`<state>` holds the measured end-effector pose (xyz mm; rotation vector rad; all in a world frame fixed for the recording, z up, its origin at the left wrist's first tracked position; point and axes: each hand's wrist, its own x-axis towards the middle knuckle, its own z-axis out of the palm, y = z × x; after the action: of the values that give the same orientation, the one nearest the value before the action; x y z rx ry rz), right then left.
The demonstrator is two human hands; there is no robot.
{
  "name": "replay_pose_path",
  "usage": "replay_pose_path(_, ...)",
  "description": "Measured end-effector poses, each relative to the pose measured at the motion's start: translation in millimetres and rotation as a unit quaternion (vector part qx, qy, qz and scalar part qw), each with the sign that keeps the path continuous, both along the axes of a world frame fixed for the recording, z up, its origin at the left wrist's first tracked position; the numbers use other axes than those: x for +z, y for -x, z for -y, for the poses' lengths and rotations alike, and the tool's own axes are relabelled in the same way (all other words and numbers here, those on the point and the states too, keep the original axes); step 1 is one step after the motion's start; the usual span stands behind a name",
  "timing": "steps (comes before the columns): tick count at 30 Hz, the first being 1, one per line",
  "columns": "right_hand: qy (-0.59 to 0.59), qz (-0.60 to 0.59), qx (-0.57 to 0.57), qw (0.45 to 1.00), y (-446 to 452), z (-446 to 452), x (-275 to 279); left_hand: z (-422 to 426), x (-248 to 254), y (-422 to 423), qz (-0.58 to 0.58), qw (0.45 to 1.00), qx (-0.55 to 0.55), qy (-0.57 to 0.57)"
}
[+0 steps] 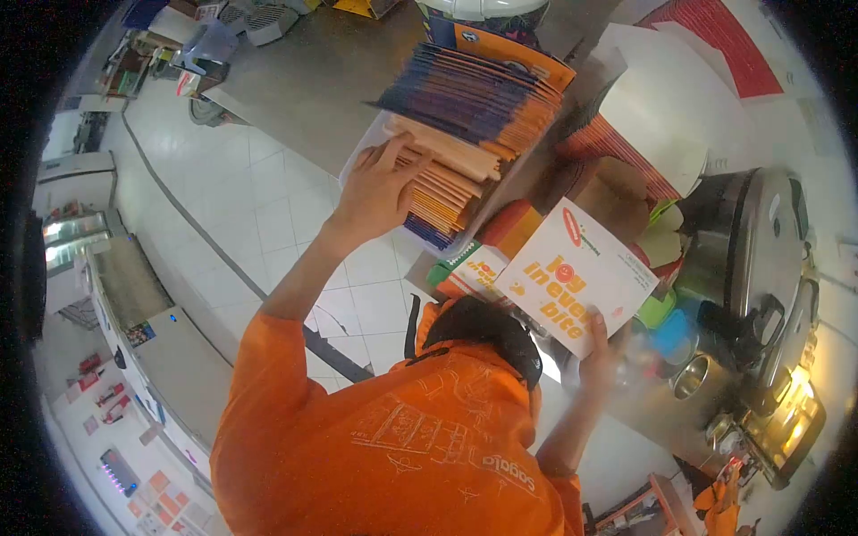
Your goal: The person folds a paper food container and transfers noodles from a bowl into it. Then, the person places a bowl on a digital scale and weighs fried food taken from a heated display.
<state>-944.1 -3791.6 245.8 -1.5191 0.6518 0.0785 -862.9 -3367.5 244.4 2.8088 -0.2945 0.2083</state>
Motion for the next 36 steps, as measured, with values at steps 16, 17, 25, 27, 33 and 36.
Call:
replay_pose_path(16, 0.247, 0.260, 0.111, 0.927, -33.9, -32.4, 32.4, -13.9, -10.5, -23.9, 0.009, 0.993, -0.067, -0.095)
replay_pose_path(17, 0.275, 0.270, 0.072, 0.920, -38.9, -31.0, 22.6, -14.1, -13.2, -22.8, 0.045, 0.987, -0.083, -0.133)
replay_pose_path(25, 0.120, 0.206, 0.025, 0.971, -89.1, -14.5, 26.8, -5.3, 68.9, -11.4, 0.165, 0.983, -0.079, -0.007)
replay_pose_path(27, 0.199, 0.243, 0.031, 0.949, -88.5, -14.5, 20.8, -7.6, 97.3, -4.9, 0.168, 0.984, -0.059, 0.018)
replay_pose_path(33, 0.322, 0.376, 0.014, 0.869, -41.9, -61.3, 78.7, -7.7, 148.9, 18.3, 0.206, 0.963, 0.076, 0.155)
replay_pose_path(36, 0.334, 0.438, 0.140, 0.823, -22.0, -70.6, 85.3, 12.5, 153.6, 22.2, 0.157, 0.929, 0.136, 0.308)
